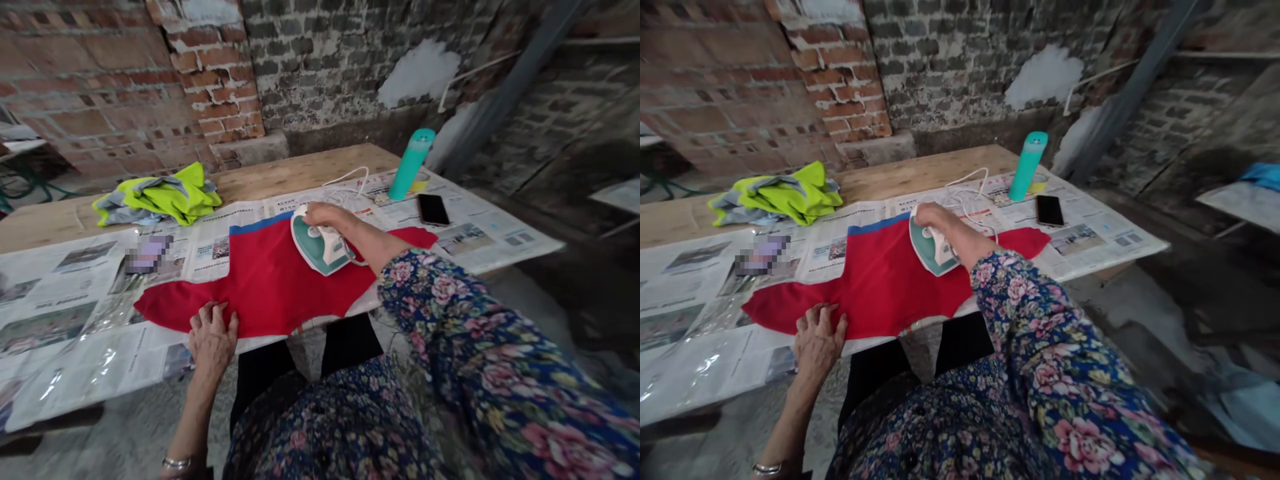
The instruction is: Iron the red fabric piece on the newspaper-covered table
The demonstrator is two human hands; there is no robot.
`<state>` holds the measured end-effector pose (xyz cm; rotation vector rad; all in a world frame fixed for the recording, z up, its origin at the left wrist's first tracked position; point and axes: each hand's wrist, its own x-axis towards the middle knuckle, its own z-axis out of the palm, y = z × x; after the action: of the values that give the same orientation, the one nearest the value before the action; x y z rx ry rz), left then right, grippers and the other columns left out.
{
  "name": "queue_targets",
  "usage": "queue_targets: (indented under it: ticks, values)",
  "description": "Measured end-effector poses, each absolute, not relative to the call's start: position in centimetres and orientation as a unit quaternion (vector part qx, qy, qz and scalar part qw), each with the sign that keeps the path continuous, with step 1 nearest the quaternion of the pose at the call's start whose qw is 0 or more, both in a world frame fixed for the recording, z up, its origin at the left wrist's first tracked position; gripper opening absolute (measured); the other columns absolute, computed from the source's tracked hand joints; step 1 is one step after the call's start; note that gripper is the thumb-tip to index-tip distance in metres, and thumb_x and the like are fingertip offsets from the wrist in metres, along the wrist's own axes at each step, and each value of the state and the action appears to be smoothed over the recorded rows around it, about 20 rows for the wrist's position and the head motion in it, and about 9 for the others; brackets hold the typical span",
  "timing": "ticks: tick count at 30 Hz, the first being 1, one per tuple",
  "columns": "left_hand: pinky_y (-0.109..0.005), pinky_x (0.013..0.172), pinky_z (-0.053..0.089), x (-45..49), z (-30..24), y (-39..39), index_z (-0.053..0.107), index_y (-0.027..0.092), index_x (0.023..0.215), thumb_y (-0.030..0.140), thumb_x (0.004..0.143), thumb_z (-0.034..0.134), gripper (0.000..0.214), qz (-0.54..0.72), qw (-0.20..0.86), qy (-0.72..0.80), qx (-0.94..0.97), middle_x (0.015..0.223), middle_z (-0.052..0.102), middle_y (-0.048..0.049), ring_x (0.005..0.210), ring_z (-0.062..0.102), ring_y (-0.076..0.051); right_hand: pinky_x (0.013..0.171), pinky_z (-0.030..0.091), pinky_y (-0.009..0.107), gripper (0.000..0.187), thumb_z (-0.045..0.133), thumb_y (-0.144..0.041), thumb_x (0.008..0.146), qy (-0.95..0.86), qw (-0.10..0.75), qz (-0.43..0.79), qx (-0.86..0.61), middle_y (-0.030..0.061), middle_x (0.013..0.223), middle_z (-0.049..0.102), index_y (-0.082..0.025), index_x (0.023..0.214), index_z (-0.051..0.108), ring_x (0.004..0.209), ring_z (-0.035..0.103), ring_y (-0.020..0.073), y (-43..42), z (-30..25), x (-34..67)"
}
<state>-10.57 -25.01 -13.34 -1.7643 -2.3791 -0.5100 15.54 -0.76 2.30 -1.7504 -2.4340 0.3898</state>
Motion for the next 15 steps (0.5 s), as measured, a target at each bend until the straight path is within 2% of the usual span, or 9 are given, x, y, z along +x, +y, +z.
queue_targets:
  ticks: [2, 4, 6, 8, 10, 11, 13, 15]
  values:
    - [-0.056, 0.089, 0.061, -10.5, -12.9, -25.1, 0.078, 0.016, 0.127, 0.037, 0.104, 0.052, 0.041, -0.17, 0.068, -0.792, -0.583, 0.138, 0.07, -0.025, 0.115, 0.068, -0.043, 0.079, 0.065, 0.037, 0.018, 0.074, -0.021, 0.094, -0.776, 0.056, 0.206, -0.594, 0.0121, 0.087, 0.084, -0.013, 0.107, 0.083, 0.088, 0.083, 0.0311, -1.1, 3.2, 16.1]
    - [-0.059, 0.088, 0.06, -10.1, -12.3, -24.9, 0.079, 0.017, 0.124, 0.037, 0.102, 0.054, 0.039, -0.171, 0.073, -0.793, -0.58, 0.137, 0.07, -0.0254, 0.114, 0.068, -0.044, 0.074, 0.065, 0.036, 0.018, 0.074, -0.024, 0.098, -0.739, 0.077, 0.284, -0.606, 0.0091, 0.083, 0.083, -0.013, 0.109, 0.081, 0.075, 0.08, 0.0263, -1.5, 3.6, 16.8]
    - [-0.061, 0.092, 0.059, -9.0, -11.5, -24.0, 0.079, 0.018, 0.123, 0.036, 0.1, 0.056, 0.037, -0.193, 0.078, -0.784, -0.585, 0.138, 0.07, -0.0251, 0.117, 0.068, -0.045, 0.073, 0.064, 0.033, 0.019, 0.071, -0.029, 0.102, -0.714, 0.109, 0.325, -0.61, 0.0088, 0.087, 0.083, -0.014, 0.11, 0.081, 0.072, 0.077, 0.0224, -1.9, 3.4, 17.8]
    - [-0.058, 0.1, 0.058, -7.0, -10.3, -22.2, 0.078, 0.02, 0.122, 0.036, 0.099, 0.06, 0.033, -0.256, 0.054, -0.748, -0.609, 0.134, 0.073, -0.0213, 0.118, 0.068, -0.041, 0.076, 0.063, 0.031, 0.023, 0.065, -0.035, 0.106, -0.724, 0.171, 0.313, -0.591, 0.0079, 0.091, 0.083, -0.018, 0.109, 0.081, 0.077, 0.077, 0.0208, -3.1, 2.6, 19.4]
    - [-0.05, 0.104, 0.058, -4.1, -8.8, -19.6, 0.077, 0.024, 0.116, 0.039, 0.097, 0.064, 0.028, -0.349, -0.032, -0.684, -0.64, 0.121, 0.077, -0.0143, 0.111, 0.071, -0.033, 0.079, 0.062, 0.031, 0.029, 0.059, -0.04, 0.108, -0.724, 0.29, 0.268, -0.565, 0.0069, 0.094, 0.082, -0.022, 0.109, 0.082, 0.085, 0.077, 0.0216, -5.7, 0.9, 21.8]
    - [-0.046, 0.1, 0.059, -2.4, -8.1, -18.1, 0.076, 0.025, 0.112, 0.04, 0.095, 0.066, 0.025, -0.391, -0.102, -0.649, -0.645, 0.112, 0.078, -0.011, 0.103, 0.072, -0.029, 0.08, 0.062, 0.033, 0.035, 0.051, -0.042, 0.111, -0.708, 0.355, 0.227, -0.567, 0.0074, 0.095, 0.082, -0.023, 0.11, 0.081, 0.087, 0.077, 0.0224, -7.6, -0.4, 23.1]
    - [-0.039, 0.089, 0.058, 1.2, -6.5, -14.8, 0.074, 0.023, 0.107, 0.041, 0.091, 0.071, 0.024, -0.467, -0.244, -0.593, -0.609, 0.101, 0.078, -0.0073, 0.092, 0.071, -0.024, 0.075, 0.061, 0.034, 0.048, 0.037, -0.041, 0.113, -0.649, 0.468, 0.11, -0.59, 0.0086, 0.088, 0.079, -0.022, 0.104, 0.08, 0.08, 0.074, 0.0228, -12.2, -3.8, 25.6]
    - [-0.033, 0.083, 0.056, 4.5, -5.2, -11.6, 0.07, 0.021, 0.101, 0.038, 0.084, 0.079, 0.025, -0.528, -0.352, -0.561, -0.532, 0.087, 0.074, -0.0032, 0.084, 0.069, -0.02, 0.065, 0.059, 0.032, 0.045, 0.037, -0.036, 0.11, -0.658, 0.498, 0.035, -0.564, 0.0058, 0.073, 0.073, -0.023, 0.092, 0.077, 0.062, 0.067, 0.0203, -16.7, -7.8, 27.2]
